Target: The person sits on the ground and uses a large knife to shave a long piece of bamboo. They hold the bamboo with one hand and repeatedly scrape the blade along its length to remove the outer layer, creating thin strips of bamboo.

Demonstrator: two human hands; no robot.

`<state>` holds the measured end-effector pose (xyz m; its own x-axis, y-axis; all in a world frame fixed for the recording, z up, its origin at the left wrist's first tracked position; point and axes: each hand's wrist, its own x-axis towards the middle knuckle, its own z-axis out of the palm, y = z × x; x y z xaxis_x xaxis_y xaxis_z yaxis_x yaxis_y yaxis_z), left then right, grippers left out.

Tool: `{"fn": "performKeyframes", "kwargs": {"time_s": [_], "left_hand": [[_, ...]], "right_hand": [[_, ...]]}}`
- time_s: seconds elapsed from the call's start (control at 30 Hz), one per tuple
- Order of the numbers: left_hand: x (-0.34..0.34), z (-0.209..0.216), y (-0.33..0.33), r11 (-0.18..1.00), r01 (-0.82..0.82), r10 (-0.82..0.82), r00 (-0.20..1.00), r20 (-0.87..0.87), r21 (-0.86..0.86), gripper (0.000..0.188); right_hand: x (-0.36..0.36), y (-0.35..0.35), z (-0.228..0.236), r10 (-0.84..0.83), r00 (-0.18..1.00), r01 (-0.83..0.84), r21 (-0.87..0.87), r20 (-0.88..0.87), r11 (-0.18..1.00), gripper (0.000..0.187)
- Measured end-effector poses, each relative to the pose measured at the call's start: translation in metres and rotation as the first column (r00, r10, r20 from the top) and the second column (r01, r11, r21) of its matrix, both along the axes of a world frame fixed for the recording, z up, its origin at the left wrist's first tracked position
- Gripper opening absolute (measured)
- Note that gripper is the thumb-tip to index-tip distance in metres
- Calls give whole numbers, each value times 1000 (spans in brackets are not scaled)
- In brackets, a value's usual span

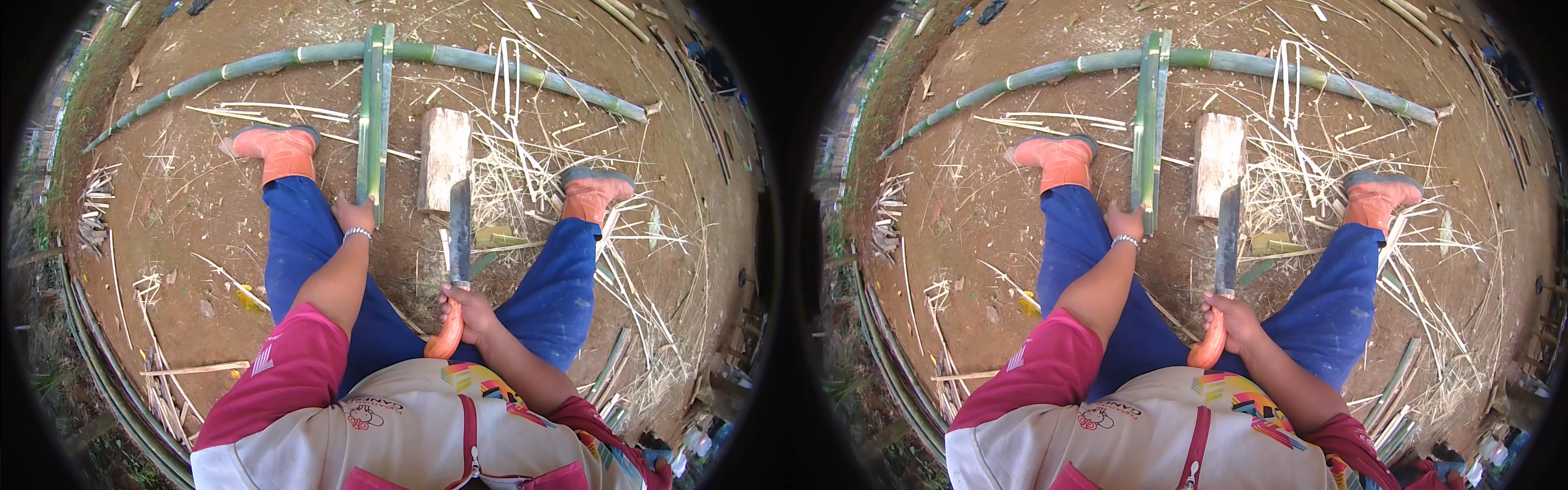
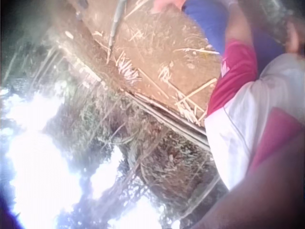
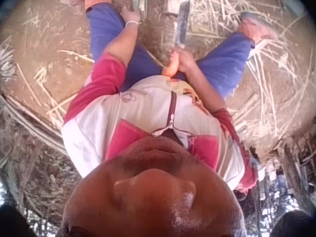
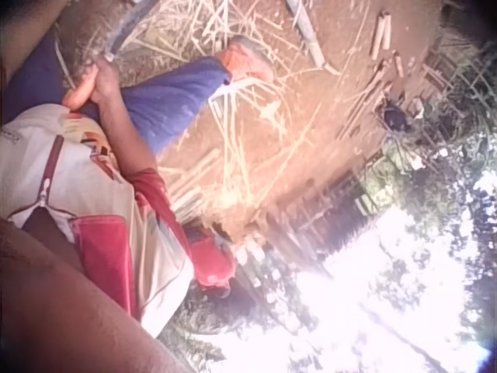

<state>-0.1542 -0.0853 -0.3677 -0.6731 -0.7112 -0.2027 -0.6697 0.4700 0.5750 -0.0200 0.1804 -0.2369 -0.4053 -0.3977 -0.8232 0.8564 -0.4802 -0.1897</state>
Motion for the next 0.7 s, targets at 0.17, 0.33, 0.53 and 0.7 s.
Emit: {"fn": "performKeyframes", "kwargs": {"time_s": [0.17,0.33,0.53,0.7], "left_hand": [[24,3,8,980,17,-22,999,26,197,53],[33,38,27,927,111,-65,988,-137,359,31],[73,107,44,779,318,-333,940,-72,540,22],[123,112,52,686,517,-477,851,-220,513,34]], "right_hand": [[16,11,-12,-27,997,24,-32,-69,999,11],[17,10,-2,-93,988,96,17,-126,995,7],[25,27,-8,-142,976,159,98,-163,982,8],[28,32,-18,-67,988,85,134,-136,987,6]]}}
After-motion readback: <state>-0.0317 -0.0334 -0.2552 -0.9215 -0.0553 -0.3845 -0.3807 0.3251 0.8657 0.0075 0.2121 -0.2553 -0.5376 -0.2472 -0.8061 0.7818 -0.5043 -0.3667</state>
